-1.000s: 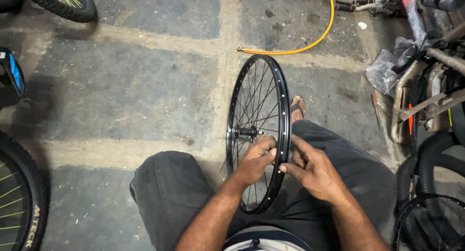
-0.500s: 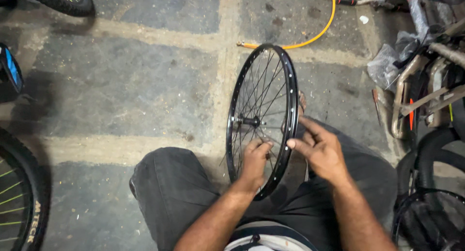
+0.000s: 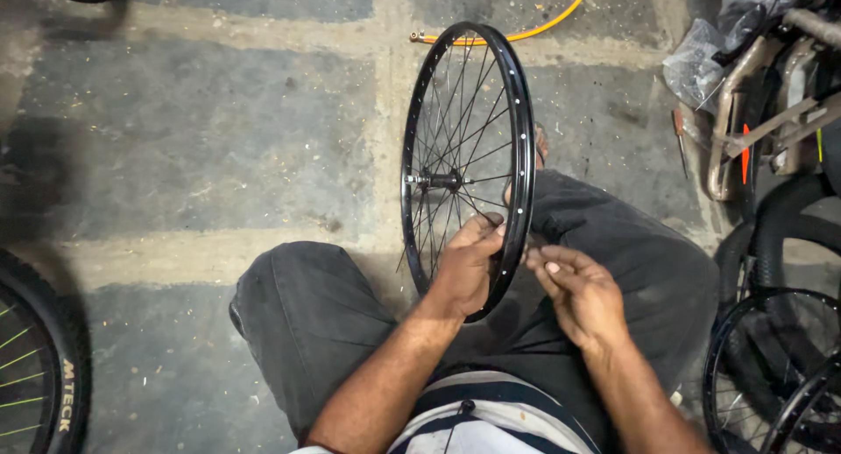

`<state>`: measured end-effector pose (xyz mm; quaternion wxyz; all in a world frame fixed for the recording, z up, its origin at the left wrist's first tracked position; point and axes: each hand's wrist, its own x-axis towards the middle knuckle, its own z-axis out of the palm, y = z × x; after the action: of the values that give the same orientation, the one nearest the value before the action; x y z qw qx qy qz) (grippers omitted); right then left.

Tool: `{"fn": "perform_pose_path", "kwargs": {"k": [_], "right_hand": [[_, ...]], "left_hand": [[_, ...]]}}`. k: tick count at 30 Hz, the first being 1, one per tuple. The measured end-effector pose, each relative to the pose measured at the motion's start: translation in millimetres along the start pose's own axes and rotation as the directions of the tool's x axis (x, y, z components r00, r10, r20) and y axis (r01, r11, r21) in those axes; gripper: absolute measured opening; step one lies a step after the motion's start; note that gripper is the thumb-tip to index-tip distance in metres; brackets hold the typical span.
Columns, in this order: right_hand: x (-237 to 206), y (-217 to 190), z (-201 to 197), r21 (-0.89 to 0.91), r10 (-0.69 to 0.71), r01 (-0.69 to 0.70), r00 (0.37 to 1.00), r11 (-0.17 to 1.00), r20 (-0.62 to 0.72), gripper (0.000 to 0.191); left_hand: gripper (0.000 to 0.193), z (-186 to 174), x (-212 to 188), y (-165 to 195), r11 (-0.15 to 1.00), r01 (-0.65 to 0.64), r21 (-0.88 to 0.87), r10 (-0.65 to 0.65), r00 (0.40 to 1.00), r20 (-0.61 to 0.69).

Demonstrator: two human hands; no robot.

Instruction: The person sits on the workshop floor holding a bicycle wheel across their lap and trues it, turning spoke nipples with a spoke wrench while checking the rim, and briefly reaches to a pile of tools on the floor before resisting spoke adjustments around the rim.

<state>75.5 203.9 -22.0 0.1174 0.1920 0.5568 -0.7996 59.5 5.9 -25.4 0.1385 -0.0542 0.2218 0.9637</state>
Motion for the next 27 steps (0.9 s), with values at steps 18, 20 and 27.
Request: {"fn": "perform_pose_path", "kwargs": {"k": [18,20,27], "right_hand": [[-21.4,-4.2,2.9,-0.037,-0.054,0.057,0.996,0.998,0.07,0.019],[-22.6,-8.6,5.6,-0.031,-0.068,0.072,0.991,0.997,0.111,0.017],[-27.6,-18.6,19.4,-0.025,-0.06,0.065,0.985,0.998,0.16,0.019]], "left_hand": [[0.031,-16.4,7.1,-13.1,1.0,0.006,-0.03,-0.007,1.0,-0.012],[0.029,-15.4,7.1,-12.4,0.999,0.002,-0.036,-0.003,1.0,-0.004],[0.025,-10.6,3.9,-8.6,0.996,-0.001,-0.092,0.002,1.0,0.011]]}}
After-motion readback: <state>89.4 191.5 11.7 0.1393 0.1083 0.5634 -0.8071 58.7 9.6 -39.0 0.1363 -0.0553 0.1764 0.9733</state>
